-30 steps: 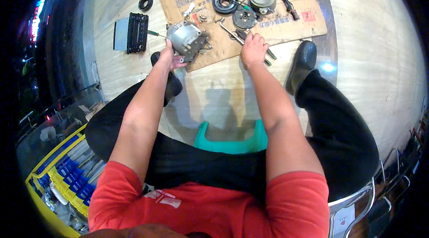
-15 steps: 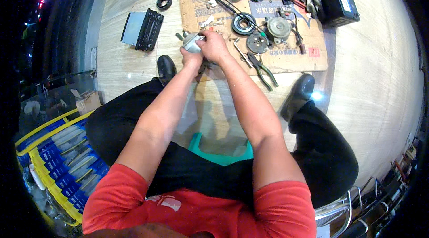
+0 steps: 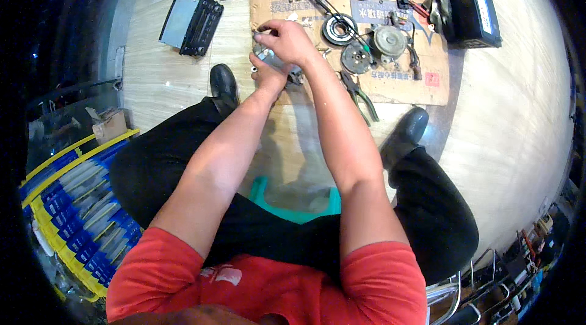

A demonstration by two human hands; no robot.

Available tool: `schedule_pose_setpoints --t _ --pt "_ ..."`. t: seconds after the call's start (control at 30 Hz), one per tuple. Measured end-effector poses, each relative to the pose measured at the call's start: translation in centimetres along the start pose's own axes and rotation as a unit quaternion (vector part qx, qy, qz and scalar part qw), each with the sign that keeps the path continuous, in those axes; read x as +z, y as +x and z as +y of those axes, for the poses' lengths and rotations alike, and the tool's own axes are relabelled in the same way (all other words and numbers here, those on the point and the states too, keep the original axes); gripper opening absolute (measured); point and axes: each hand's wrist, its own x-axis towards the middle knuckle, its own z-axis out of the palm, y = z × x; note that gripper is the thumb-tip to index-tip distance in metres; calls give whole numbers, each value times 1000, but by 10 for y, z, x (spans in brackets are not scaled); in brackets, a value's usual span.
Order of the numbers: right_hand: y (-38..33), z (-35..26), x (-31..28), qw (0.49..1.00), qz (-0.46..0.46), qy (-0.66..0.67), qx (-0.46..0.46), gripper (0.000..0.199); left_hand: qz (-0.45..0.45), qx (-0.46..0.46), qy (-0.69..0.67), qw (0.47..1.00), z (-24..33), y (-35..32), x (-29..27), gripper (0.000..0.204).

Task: The person sits on the floor and uses pliers to remove a pin and disassemble components from a small metal motor assembly.

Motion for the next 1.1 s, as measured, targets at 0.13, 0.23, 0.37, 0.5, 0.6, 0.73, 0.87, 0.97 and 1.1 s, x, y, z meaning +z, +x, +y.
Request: schedule_pose_setpoints --t 0.13,0.23,0.37,0.5,0.6,0.73,0.87,0.97,1.1 --pt "4 11 -14 992 123 21 4 35 0 -3 13 1000 0 2 0 133" --pt "-5 26 -26 978 192 16 80 33 -12 0 -12 1000 -1 2 -1 133" --pt "-19 37 -36 976 199 -50 73 36 -5 -6 11 1000 6 -2 -4 131" --pt "-14 16 -21 994 76 -68 29 39 -18 -12 21 1000 5 0 -7 132" --pt "-6 9 0 988 14 -150 -27 41 -56 -4 6 998 9 -7 -7 128" --pt "-3 -7 17 981 -20 -192 17 33 -64 49 12 997 -18 29 5 116" --pt "-7 -1 31 981 24 -194 16 34 -110 98 20 989 -39 67 23 118" --pt "-7 -11 42 988 52 -131 67 38 -114 72 -3 991 -31 63 21 120" --pt "-8 -7 46 987 71 -106 95 39 -126 56 -21 990 -19 61 21 122"
